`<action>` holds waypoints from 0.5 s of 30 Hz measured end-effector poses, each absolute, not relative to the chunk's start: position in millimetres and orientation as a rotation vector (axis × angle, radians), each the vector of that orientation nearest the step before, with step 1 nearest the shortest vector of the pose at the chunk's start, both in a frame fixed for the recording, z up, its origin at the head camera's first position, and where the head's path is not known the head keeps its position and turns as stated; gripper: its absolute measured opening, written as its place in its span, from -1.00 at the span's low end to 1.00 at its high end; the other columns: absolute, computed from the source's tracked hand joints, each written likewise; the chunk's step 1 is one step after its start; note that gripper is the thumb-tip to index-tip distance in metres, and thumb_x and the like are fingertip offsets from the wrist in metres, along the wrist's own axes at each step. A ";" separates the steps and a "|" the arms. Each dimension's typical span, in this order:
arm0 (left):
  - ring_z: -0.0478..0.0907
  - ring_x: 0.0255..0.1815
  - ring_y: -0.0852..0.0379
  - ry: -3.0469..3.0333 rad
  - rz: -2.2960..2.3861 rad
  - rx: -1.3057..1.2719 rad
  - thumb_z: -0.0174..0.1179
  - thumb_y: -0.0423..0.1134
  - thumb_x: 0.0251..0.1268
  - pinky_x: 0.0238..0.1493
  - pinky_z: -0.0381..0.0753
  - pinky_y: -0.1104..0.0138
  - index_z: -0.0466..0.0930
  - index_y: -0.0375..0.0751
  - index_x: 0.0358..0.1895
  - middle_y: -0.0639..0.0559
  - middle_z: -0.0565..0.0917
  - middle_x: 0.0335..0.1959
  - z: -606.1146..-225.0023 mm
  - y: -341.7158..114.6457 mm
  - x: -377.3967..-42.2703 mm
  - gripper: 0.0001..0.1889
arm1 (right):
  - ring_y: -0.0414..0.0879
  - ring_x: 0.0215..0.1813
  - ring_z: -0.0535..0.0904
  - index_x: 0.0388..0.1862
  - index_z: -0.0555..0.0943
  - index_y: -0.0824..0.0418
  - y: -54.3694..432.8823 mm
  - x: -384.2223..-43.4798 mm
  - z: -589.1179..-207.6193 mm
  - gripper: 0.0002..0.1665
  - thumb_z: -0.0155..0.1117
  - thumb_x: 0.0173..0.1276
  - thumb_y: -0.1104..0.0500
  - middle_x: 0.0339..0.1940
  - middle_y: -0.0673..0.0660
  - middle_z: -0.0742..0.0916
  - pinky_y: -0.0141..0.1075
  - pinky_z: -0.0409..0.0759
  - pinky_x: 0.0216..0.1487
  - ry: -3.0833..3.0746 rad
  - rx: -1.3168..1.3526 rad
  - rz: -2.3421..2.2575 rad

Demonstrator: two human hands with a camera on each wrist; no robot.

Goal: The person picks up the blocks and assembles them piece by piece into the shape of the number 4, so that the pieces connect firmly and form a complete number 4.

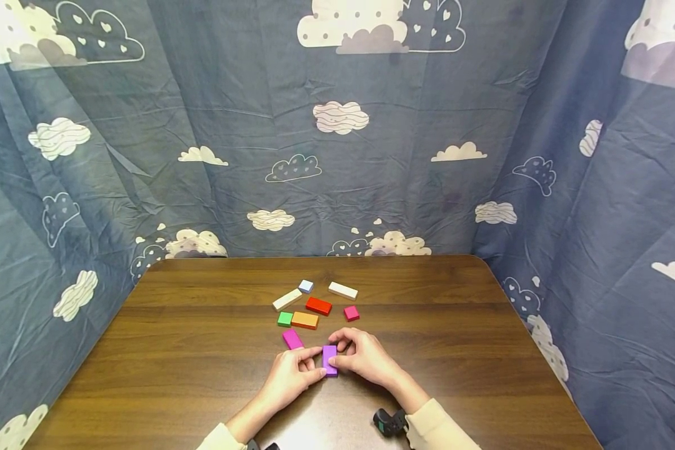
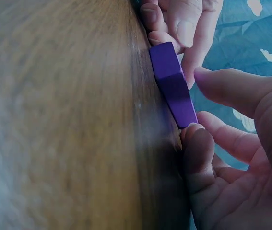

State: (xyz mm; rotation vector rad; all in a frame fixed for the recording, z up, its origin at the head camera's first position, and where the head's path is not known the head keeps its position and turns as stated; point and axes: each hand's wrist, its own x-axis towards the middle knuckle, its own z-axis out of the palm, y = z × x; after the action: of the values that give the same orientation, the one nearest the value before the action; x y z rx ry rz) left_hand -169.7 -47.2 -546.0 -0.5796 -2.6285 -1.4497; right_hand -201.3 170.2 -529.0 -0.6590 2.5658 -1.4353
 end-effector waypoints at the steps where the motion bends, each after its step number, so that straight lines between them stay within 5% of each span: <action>1: 0.43 -0.64 0.42 -2.608 -1.500 -0.583 0.47 -0.30 0.08 -0.58 0.47 0.46 0.70 -0.36 0.07 0.22 0.57 -0.57 -545.5 -47.7 -169.2 -0.56 | -0.12 -0.43 0.58 0.05 0.66 0.20 170.6 -201.5 -528.5 -0.56 0.53 0.22 0.14 -0.26 0.12 0.67 -0.38 0.54 -0.44 2.558 -0.656 -1.444; 7: 0.52 -0.71 0.33 -2.493 -1.739 -0.527 0.35 -0.41 0.19 -0.71 0.55 0.39 0.68 -0.38 0.10 0.14 0.65 -0.54 -539.7 -56.0 -163.6 -0.62 | -0.10 -0.41 0.58 0.08 0.64 0.28 170.0 -201.4 -524.1 -0.55 0.50 0.25 0.16 -0.20 0.23 0.69 -0.35 0.57 -0.47 2.483 -0.671 -1.475; 15: 0.62 -0.47 0.25 -2.270 -1.544 -0.373 0.37 -0.47 0.14 -0.42 0.64 0.42 0.78 -0.29 -0.12 0.06 0.70 -0.40 -526.7 -77.6 -175.3 -0.78 | -0.11 -0.24 0.65 0.08 0.65 0.21 159.0 -209.4 -502.8 -0.54 0.52 0.23 0.11 -0.19 0.17 0.74 -0.25 0.61 -0.16 2.627 -0.765 -1.367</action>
State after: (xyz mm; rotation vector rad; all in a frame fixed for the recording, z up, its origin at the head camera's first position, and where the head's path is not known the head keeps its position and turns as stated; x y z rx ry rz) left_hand -175.3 -77.6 -526.7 -0.3730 -2.2701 -1.5438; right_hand -209.4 159.0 -502.8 -0.7647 2.6270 -1.3669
